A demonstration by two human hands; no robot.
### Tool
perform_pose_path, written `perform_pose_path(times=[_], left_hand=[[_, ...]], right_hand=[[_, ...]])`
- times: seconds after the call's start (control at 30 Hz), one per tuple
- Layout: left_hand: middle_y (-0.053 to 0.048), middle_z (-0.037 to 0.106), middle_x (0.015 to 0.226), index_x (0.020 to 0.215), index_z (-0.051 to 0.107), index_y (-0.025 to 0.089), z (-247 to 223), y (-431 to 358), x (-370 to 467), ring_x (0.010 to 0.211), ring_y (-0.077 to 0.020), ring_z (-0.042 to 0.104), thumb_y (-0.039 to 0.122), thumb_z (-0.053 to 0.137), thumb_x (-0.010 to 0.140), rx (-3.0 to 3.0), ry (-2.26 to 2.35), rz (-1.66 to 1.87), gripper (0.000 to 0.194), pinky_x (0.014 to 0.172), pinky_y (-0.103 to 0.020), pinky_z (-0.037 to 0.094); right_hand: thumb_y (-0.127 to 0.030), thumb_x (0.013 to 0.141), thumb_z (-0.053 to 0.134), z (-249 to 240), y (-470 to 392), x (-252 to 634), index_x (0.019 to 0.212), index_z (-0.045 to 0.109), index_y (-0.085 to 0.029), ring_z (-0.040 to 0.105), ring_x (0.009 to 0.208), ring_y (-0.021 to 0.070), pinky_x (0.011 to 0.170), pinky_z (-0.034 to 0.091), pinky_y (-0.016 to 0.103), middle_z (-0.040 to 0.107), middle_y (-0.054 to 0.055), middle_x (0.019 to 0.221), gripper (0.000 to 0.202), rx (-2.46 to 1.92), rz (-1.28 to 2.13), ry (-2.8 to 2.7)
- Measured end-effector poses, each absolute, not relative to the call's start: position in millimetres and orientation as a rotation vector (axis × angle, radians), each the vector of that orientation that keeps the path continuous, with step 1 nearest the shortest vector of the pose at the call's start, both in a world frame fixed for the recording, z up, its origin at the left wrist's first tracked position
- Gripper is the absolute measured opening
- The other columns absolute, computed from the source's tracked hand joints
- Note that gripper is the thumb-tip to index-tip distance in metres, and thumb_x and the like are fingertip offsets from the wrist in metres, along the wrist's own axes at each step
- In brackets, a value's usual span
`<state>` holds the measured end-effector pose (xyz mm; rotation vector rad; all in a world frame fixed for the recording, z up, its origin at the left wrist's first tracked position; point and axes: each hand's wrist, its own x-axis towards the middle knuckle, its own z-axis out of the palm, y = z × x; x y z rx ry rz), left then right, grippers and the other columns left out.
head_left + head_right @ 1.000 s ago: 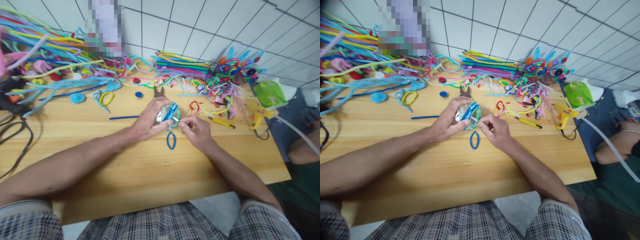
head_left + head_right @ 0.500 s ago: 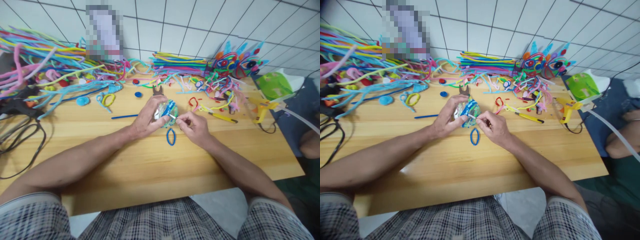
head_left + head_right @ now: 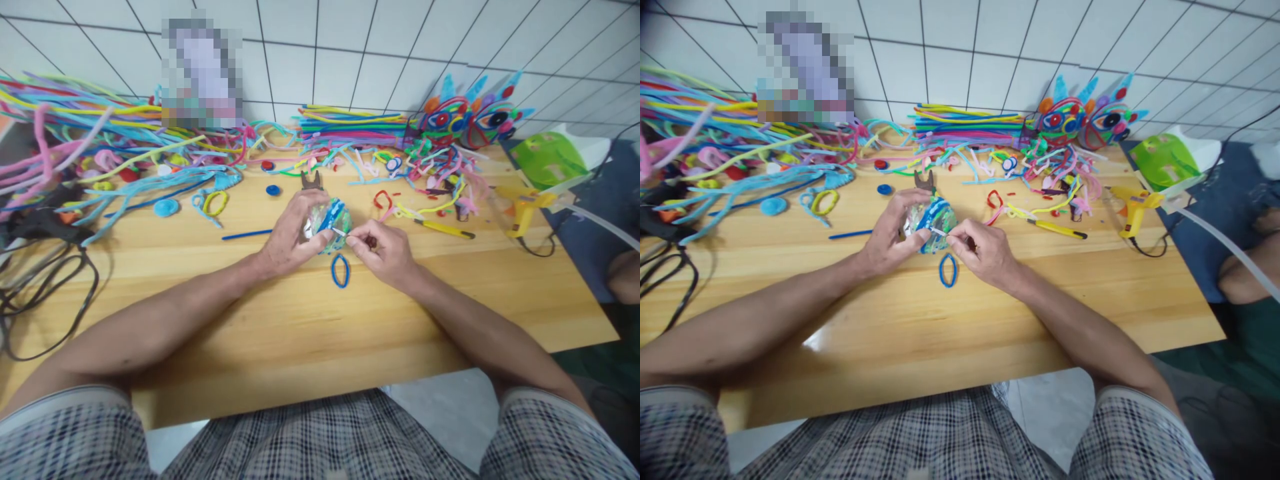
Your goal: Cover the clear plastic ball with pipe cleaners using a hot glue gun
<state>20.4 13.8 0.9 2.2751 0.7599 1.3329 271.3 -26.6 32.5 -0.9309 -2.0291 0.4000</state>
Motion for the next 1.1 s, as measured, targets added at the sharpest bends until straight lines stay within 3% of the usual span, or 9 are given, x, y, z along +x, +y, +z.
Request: perform_pose_path(times=[0.83,1.1], left_hand=[[-0.016,0.067,0.149,0.153,0.053,0.027,-2.7,17.0,19.8,0.147,-0.0332,0.064,0.063,0.064,0.112,2.287,0.769,1.304,0.056,0.125,-0.057,0.055],[-0.016,0.066,0.151,0.155,0.052,0.028,-1.5,15.5,20.1,0.149,-0.0348,0.063,0.056,0.068,0.11,2.268,0.757,1.291,0.055,0.127,-0.06,0.054]], right_hand=[[-0.029,0.107,0.067,30.8,-26.3,271.9,0.09,0.068,-0.024,0.051,0.055,0.0109,0.057,0.041,0.027,0.067,-0.005,0.07,0.017,-0.951,0.413,-2.052],[-0.029,0.106,0.068,31.0,-26.3,271.3,0.09,0.07,-0.025,0.052,0.054,0.0115,0.057,0.042,0.027,0.069,-0.004,0.07,0.017,-0.97,0.405,-2.05]])
